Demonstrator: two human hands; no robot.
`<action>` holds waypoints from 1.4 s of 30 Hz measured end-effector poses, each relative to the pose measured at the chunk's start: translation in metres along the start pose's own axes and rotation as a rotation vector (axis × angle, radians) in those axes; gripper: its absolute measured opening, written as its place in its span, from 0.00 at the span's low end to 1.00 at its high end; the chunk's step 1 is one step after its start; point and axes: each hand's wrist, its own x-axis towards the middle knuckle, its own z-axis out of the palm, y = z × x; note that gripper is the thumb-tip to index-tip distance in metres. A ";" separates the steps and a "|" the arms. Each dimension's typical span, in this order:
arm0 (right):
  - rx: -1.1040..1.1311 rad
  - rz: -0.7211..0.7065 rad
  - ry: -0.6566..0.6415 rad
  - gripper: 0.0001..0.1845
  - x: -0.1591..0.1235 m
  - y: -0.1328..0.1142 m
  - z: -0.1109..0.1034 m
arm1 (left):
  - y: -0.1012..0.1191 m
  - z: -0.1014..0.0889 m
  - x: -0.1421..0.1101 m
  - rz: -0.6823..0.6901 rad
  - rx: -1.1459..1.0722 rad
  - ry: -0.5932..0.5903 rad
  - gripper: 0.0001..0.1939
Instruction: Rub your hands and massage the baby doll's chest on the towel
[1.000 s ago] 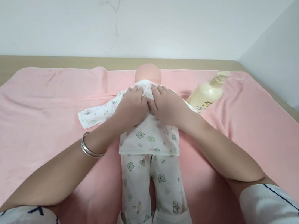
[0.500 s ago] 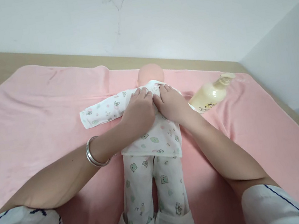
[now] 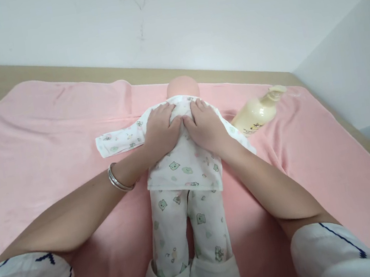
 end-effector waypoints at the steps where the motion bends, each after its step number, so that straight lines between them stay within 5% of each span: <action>1: 0.006 0.021 -0.002 0.35 0.005 0.003 0.001 | 0.000 0.001 -0.001 -0.011 -0.002 0.005 0.26; 15: -0.012 -0.011 0.037 0.36 0.009 0.009 0.008 | -0.001 0.000 -0.001 -0.016 0.014 0.021 0.27; 23: -0.060 -0.075 -0.014 0.33 0.006 0.007 -0.004 | 0.016 -0.008 -0.014 0.135 0.177 0.074 0.18; 32: -0.267 -0.120 -0.005 0.32 -0.027 -0.019 -0.010 | 0.002 -0.016 0.008 0.093 0.203 -0.115 0.19; 42: -0.101 -0.019 -0.068 0.23 0.008 0.005 -0.016 | 0.030 -0.020 -0.025 0.304 0.337 -0.082 0.20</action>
